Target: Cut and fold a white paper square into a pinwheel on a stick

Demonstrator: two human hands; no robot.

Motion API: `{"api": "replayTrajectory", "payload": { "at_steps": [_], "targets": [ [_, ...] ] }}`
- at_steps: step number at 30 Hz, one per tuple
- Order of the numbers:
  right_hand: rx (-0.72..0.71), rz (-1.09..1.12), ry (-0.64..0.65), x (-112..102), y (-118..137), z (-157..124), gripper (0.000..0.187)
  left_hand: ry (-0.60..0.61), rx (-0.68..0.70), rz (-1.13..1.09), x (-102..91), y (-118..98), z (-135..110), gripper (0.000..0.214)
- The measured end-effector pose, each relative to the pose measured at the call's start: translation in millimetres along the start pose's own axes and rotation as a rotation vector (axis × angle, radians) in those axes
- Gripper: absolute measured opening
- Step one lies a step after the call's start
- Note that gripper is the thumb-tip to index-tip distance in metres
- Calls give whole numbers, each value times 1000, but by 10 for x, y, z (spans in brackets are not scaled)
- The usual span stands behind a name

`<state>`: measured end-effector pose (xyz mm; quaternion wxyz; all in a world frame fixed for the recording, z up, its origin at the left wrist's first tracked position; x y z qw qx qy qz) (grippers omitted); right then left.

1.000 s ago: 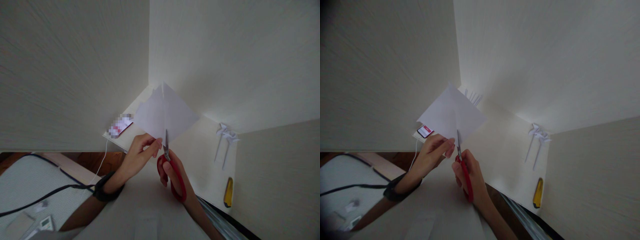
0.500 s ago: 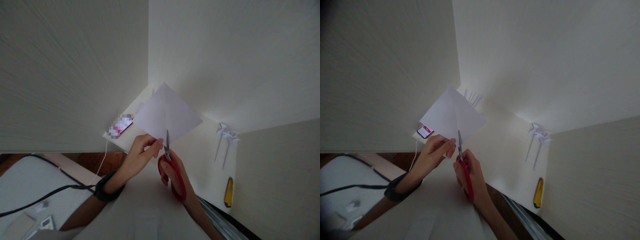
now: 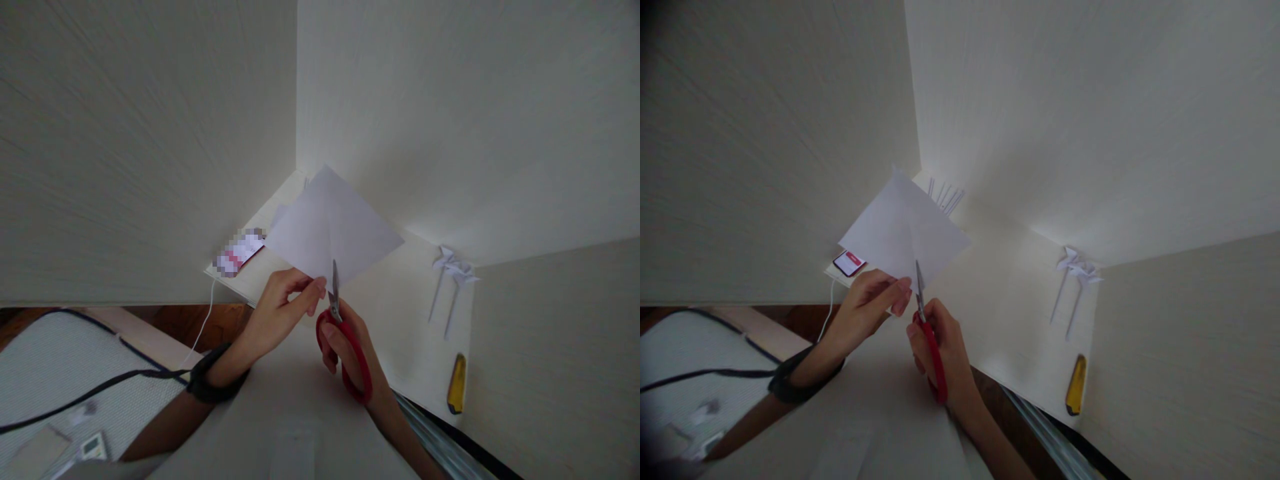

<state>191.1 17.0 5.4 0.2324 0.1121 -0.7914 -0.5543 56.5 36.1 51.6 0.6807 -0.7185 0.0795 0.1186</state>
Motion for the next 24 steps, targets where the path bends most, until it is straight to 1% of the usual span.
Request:
{"api": "replayTrajectory", "payload": {
  "at_steps": [10, 20, 24],
  "targets": [
    [23, 11, 2, 1, -9, 3, 29, -1, 20, -13, 1, 2, -14, 40],
    [54, -3, -6, 6, 15, 3, 29, 3, 8, -8, 10, -8, 5, 41],
    [41, 11, -5, 2, -8, 0, 29, -6, -10, 0, 6, -3, 2, 40]
  ]
}}
Point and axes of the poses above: each hand's wrist, its own z-axis towards the middle knuckle, its own x-axis out of the palm, y = z × x, the point moved 3 cm from there along z, towards the middle knuckle, and after that the axes turned 1 degree about z, right-handed, at the moved point
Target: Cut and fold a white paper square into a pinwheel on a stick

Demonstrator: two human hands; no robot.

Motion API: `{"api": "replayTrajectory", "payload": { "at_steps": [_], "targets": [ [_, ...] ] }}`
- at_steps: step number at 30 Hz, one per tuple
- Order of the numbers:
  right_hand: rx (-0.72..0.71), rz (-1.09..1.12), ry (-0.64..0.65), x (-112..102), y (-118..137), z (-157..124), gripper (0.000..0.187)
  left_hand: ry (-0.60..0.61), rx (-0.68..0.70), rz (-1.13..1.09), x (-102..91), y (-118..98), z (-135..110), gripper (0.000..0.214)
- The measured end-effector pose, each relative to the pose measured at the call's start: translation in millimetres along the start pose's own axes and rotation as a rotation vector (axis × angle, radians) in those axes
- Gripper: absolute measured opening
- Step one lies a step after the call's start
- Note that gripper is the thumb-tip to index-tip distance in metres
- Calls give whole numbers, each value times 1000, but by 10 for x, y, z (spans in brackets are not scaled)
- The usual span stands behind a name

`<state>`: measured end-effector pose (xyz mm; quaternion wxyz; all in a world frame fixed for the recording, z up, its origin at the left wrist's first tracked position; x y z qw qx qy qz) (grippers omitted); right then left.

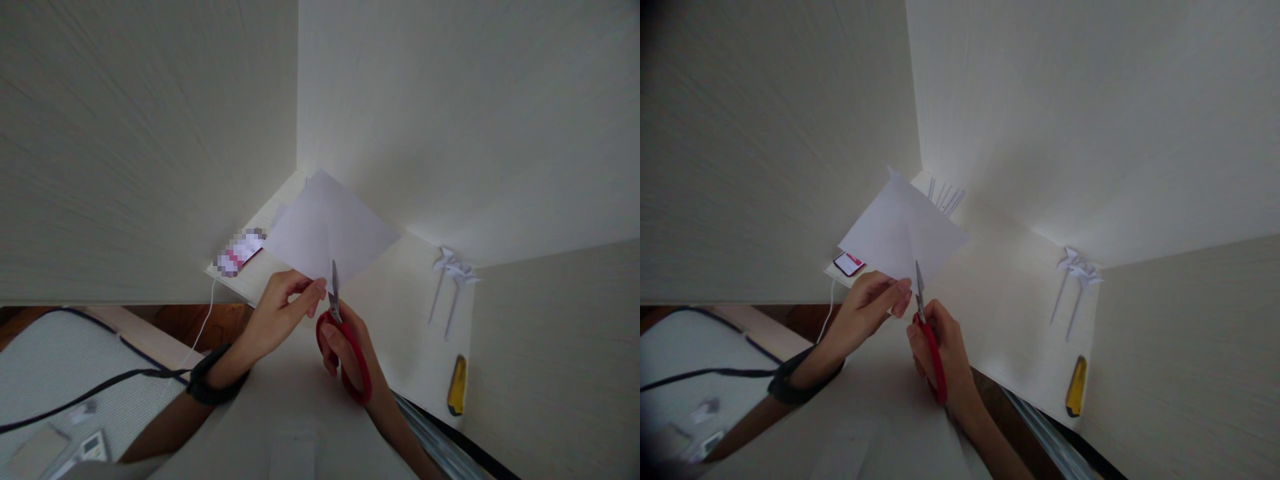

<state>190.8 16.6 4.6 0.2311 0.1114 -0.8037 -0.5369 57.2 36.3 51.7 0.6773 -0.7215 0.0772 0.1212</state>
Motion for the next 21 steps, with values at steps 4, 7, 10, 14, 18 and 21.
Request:
{"api": "replayTrajectory", "payload": {
  "at_steps": [4, 7, 10, 14, 18, 21],
  "targets": [
    [-15, 2, 3, -5, -12, 4, 26, -13, 3, 20, -4, -1, -9, 40],
    [-16, -13, 10, -7, -8, 11, 27, -8, -5, 12, -2, -3, -10, 41],
    [-15, -15, 9, -10, 3, 17, 28, 4, 1, 6, -2, -9, -6, 41],
    [-23, -18, 7, -10, 23, 12, 29, 9, 9, -10, -5, -9, -3, 41],
    [1, -15, 7, -4, 17, -2, 28, -3, 19, -21, -7, 3, -3, 40],
    [-7, -13, 7, -4, 11, -5, 28, 3, 8, -36, 0, 29, -6, 40]
  ]
}}
Point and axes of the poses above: each hand's wrist, its own z-axis towards the middle knuckle, its own x-axis out of the palm, y = z × x, the point moved 3 cm from there along z, towards the middle knuckle, and after that the axes turned 1 degree about z, right-handed, at the moved point
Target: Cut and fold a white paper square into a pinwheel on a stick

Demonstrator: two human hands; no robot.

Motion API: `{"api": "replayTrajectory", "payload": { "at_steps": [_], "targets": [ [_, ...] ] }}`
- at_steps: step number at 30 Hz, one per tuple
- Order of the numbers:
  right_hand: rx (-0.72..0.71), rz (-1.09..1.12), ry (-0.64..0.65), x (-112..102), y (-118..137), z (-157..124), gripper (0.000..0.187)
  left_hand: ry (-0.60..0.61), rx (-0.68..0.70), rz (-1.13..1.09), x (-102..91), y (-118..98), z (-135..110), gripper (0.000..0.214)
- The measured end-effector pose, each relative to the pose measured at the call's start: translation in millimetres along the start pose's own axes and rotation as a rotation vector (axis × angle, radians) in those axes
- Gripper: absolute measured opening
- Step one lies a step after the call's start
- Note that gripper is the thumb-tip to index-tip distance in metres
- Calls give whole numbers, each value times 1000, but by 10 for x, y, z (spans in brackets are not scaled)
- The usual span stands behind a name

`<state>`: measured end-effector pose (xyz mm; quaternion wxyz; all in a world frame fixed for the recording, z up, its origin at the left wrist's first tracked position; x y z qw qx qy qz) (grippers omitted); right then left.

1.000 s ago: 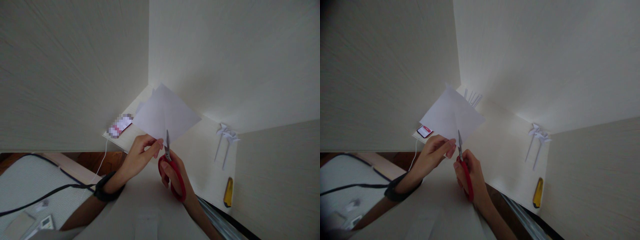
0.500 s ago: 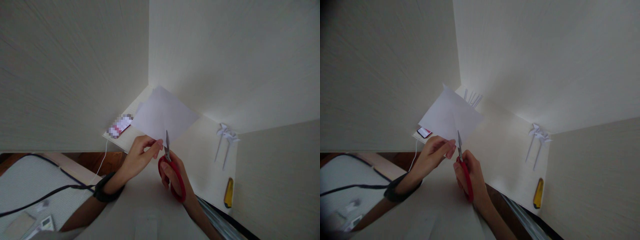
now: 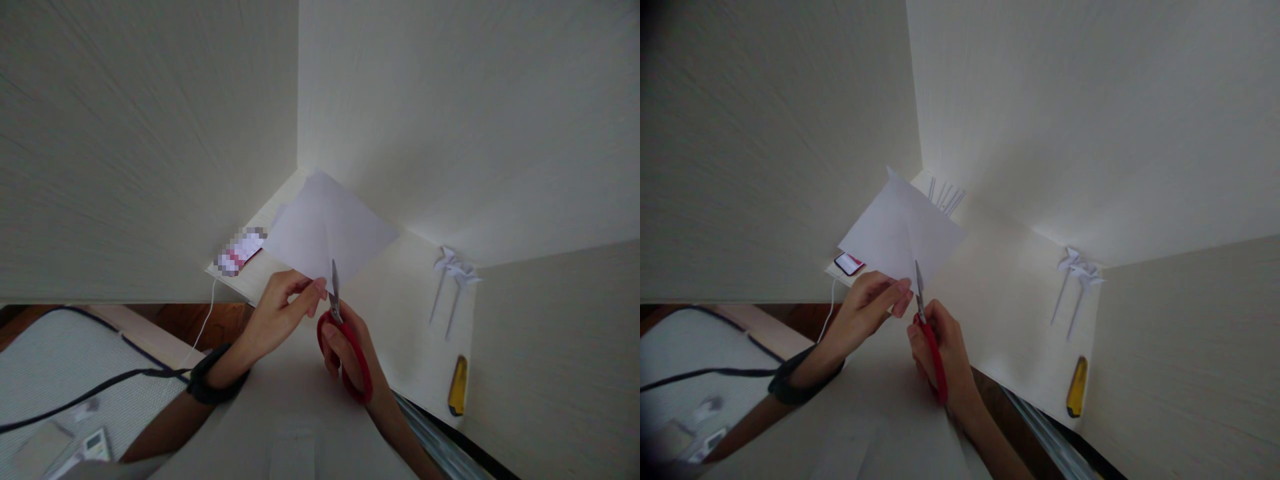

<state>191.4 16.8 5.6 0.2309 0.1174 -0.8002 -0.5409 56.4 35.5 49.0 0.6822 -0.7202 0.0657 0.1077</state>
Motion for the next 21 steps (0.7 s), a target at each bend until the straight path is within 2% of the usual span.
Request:
{"api": "replayTrajectory", "payload": {
  "at_steps": [5, 13, 21],
  "targets": [
    [-5, -11, -2, -12, -5, 12, 27, 15, 17, -39, 14, 23, -5, 40],
    [-86, -105, -32, -39, 8, 13, 21, -58, 15, -108, 14, 38, -3, 36],
    [-80, -76, -23, -45, -18, 28, 26, -78, 17, -105, -2, 60, -15, 39]
  ]
}}
Point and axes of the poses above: each hand's wrist, its own z-axis towards the middle knuckle, its own x-axis out of the palm, y = z × x, the point moved 3 cm from there along z, towards the middle knuckle, and after that the axes turned 1 degree about z, right-handed, at the moved point
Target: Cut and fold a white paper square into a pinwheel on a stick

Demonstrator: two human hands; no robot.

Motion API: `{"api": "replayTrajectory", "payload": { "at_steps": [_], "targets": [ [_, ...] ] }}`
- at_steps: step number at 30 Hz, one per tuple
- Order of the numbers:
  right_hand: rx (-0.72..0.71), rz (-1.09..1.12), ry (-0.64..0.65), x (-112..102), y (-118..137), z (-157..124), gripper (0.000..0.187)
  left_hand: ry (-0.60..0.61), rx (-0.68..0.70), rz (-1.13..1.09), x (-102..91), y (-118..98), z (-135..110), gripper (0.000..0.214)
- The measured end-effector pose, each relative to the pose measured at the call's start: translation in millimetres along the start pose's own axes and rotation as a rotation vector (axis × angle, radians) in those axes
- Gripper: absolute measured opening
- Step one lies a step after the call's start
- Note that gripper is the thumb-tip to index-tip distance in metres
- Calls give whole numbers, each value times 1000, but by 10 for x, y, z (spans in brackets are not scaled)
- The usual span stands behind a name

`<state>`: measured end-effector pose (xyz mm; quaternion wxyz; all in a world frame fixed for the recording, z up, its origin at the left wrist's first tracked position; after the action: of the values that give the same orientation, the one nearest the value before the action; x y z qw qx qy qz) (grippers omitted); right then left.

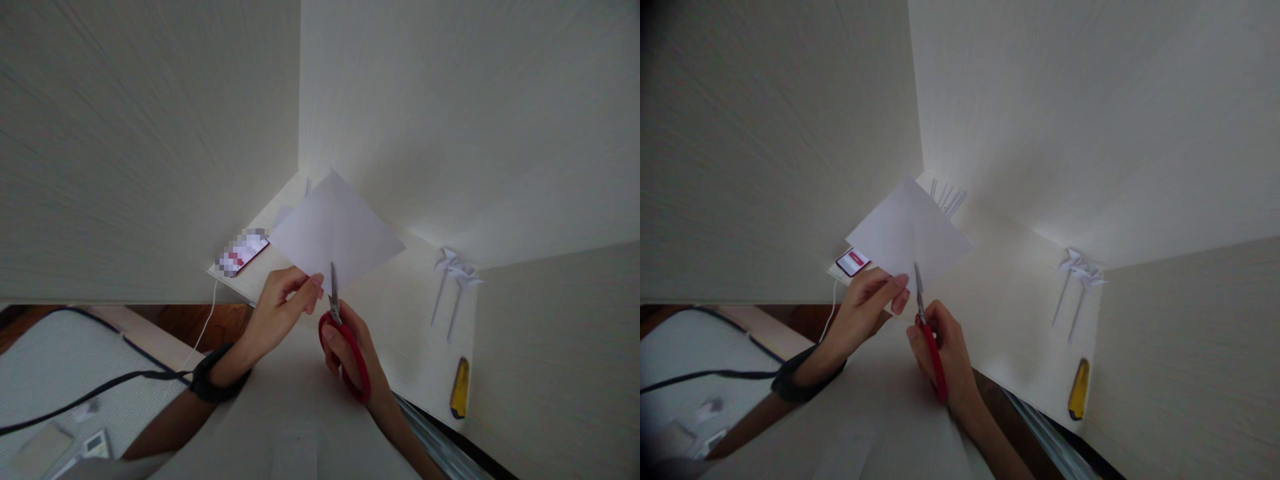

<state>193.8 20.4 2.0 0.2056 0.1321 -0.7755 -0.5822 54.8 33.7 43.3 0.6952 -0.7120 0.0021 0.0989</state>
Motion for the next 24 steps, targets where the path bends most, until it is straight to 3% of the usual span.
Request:
{"api": "replayTrajectory", "payload": {
  "at_steps": [6, 15, 24],
  "targets": [
    [83, 151, 64, 31, -17, -16, 41, -19, -6, 23, 1, -19, 14, 39],
    [-78, 157, 132, 65, -64, -14, 50, 39, 0, 108, 21, -57, 7, 39],
    [-66, 217, 156, 111, -38, -27, 51, 74, 5, 122, 38, -65, 20, 39]
  ]
}}
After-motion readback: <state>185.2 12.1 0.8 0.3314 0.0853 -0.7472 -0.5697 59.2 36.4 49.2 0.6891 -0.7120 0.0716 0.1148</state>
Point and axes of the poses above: each hand's wrist, its own z-axis towards the middle knuckle, its own x-axis out of the palm, y = z × x, the point moved 3 cm from there along z, towards the middle knuckle, and after that the axes turned 1 degree about z, right-handed, at the moved point
